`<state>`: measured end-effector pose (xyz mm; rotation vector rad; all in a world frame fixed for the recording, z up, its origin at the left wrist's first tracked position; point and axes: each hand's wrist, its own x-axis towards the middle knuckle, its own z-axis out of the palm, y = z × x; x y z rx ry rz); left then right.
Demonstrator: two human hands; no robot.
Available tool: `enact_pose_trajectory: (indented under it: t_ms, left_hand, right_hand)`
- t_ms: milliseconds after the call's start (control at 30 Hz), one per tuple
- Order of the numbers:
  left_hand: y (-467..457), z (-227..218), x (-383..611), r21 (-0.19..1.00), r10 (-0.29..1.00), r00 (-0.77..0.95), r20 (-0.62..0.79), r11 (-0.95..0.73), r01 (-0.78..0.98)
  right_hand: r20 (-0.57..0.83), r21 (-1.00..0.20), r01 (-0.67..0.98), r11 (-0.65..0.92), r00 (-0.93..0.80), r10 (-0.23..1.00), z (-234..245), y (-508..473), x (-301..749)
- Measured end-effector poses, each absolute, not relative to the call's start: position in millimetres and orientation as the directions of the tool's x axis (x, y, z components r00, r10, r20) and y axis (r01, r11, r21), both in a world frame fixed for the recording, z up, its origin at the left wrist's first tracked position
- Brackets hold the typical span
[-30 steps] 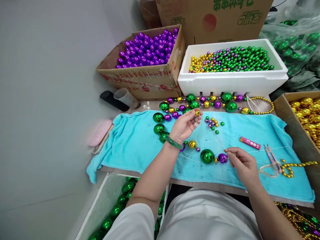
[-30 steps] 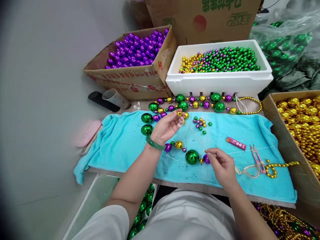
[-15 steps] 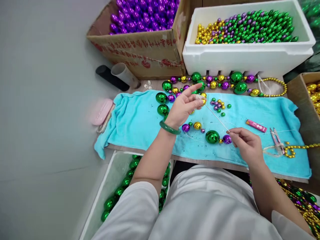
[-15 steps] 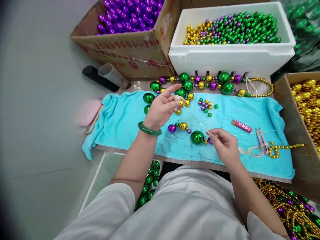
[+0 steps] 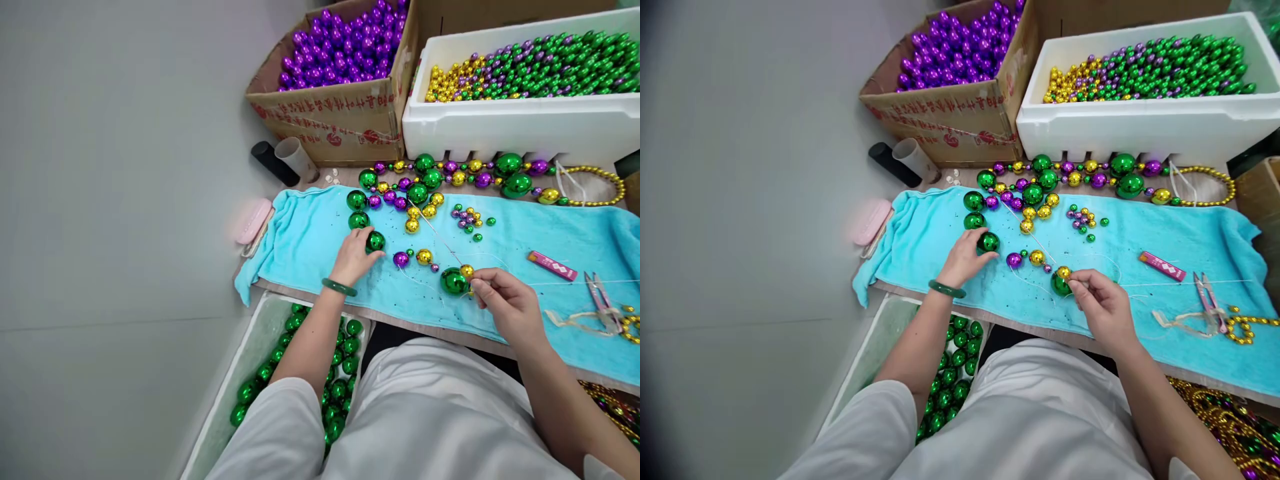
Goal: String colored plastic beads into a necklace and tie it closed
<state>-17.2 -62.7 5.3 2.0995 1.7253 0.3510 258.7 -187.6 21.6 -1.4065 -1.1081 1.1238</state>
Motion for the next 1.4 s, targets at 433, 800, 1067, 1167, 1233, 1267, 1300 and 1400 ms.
enact_pose_trajectory:
  t_ms: [433,800,1067,1167,1233,1267,1300,1400]
  left_hand:
    - [-66,28,-8,0.696,0.91,0.149,-0.387,0.394,-0.6]
    - [-67,44,5,0.545,0.89,0.132,-0.435,0.378,-0.749]
    - [-73,39,12,0.605,0.916,0.138,-0.378,0.357,-0.712]
    - [-82,38,21,0.674,0.952,0.147,-0.267,0.294,-0.677]
    - [-89,39,27,0.716,0.965,0.174,-0.195,0.261,-0.647]
    - [-92,40,30,0.735,0.968,0.189,-0.165,0.248,-0.631]
    - [-95,42,32,0.75,0.969,0.202,-0.139,0.236,-0.618]
    - [-99,47,36,0.777,0.973,0.225,-0.061,0.187,-0.601]
  right_hand:
    - [-0.127,-0.982,0.138,-0.129,0.028,0.992,17,-192,233]
    - [-0.088,-0.975,0.207,-0.084,-0.011,0.996,8,-191,227]
    - [-0.094,-0.978,0.187,-0.095,0.015,0.995,10,-188,226]
    - [-0.094,-0.981,0.17,-0.097,0.025,0.995,7,-187,226]
    - [-0.075,-0.983,0.162,-0.082,0.048,0.996,2,-185,227]
    - [-0.059,-0.984,0.163,-0.069,0.067,0.996,-2,-183,228]
    - [-0.041,-0.985,0.164,-0.055,0.085,0.996,-5,-182,229]
    - [0.004,-0.986,0.167,-0.015,0.111,0.994,-14,-179,235]
